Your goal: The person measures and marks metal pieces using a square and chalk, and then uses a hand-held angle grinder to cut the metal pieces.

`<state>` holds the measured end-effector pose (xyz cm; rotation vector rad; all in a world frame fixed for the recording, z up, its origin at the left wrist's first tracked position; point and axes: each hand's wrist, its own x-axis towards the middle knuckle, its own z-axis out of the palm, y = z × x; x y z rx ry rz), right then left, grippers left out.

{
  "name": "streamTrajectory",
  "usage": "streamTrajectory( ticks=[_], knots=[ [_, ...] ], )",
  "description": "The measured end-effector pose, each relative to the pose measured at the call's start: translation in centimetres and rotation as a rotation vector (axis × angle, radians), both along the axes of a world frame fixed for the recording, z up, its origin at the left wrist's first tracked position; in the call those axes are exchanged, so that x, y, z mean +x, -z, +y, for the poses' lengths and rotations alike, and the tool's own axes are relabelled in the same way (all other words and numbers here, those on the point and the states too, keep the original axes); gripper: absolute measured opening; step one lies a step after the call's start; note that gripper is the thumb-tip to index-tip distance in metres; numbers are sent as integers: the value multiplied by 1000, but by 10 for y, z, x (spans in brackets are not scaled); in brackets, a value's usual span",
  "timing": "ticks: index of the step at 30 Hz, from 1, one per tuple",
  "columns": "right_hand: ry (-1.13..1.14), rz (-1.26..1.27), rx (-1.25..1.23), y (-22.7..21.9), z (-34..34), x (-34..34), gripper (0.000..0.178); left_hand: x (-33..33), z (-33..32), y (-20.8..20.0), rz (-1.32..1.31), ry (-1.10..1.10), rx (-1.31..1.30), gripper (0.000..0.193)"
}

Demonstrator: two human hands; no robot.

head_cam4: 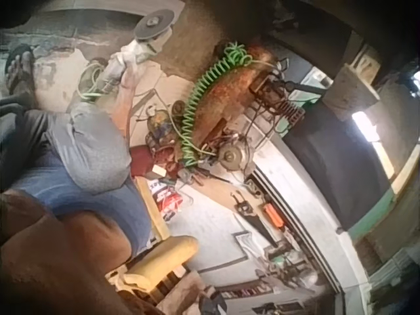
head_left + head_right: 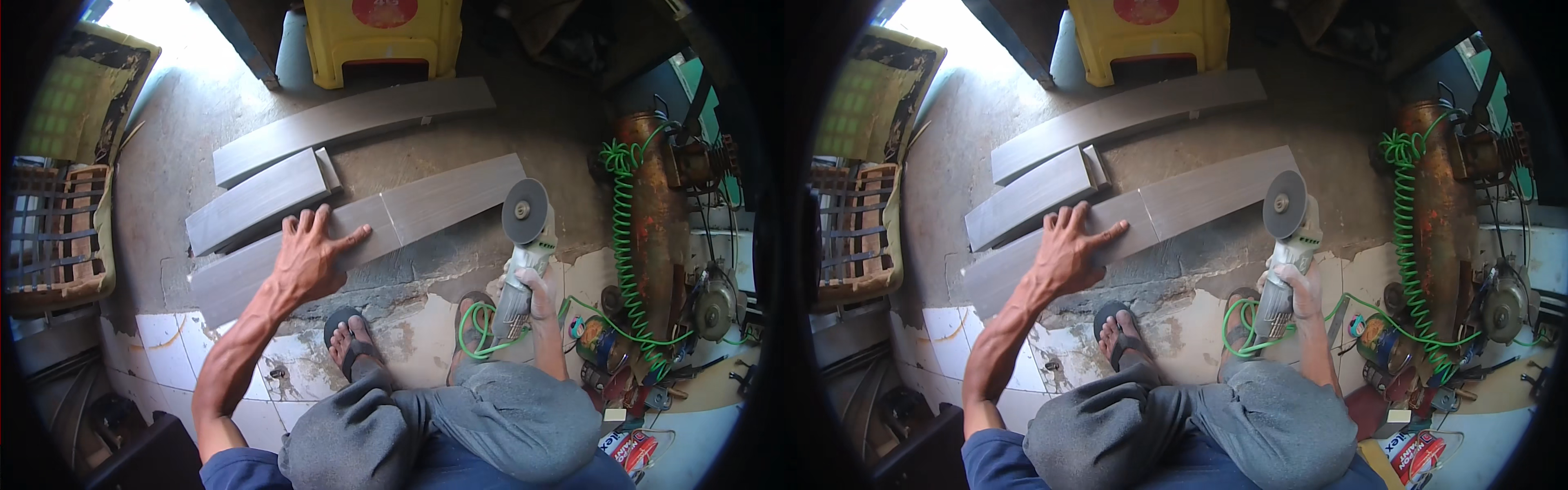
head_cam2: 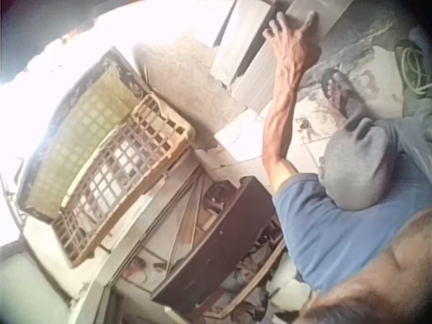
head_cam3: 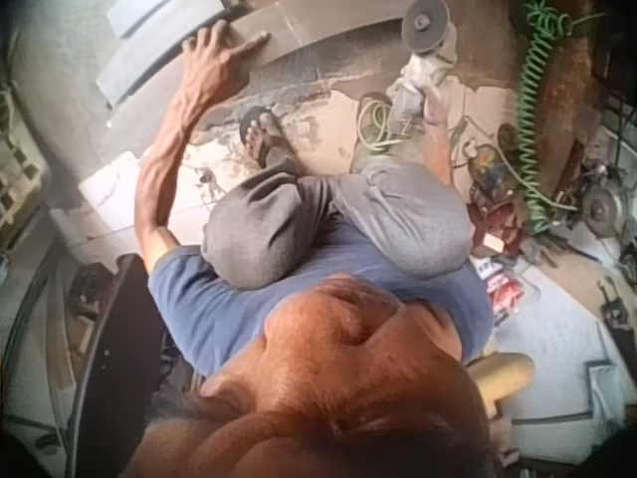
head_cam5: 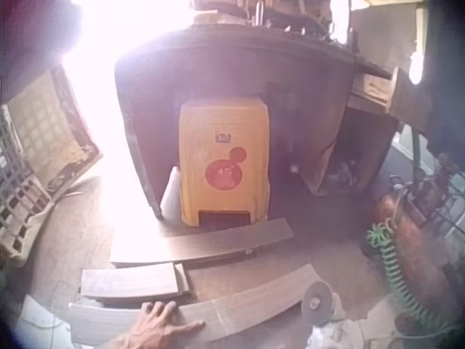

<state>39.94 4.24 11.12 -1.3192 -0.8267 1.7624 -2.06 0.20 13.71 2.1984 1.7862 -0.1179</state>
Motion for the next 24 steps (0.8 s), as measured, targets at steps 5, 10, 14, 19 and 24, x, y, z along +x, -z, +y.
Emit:
streamTrajectory(
  ticks=[5, 10, 14, 19, 24],
  knots=[
    [17, -55, 30, 1, 1, 3, 40, -16, 39, -33, -27, 111, 138, 76],
    [10, -60, -11, 10, 3, 3, 42, -29, 87, -30, 1, 133, 62, 88],
    [24, 3, 16, 18, 3, 0, 40, -38, 104, 31, 77, 253, -38, 93],
    [2, 54, 6, 13, 0, -1, 41, -27, 102, 21, 125, 234, -25, 87],
    [-22, 23, 55, -6, -6, -2, 41, -3, 70, -24, -149, 74, 64, 95]
  ],
)
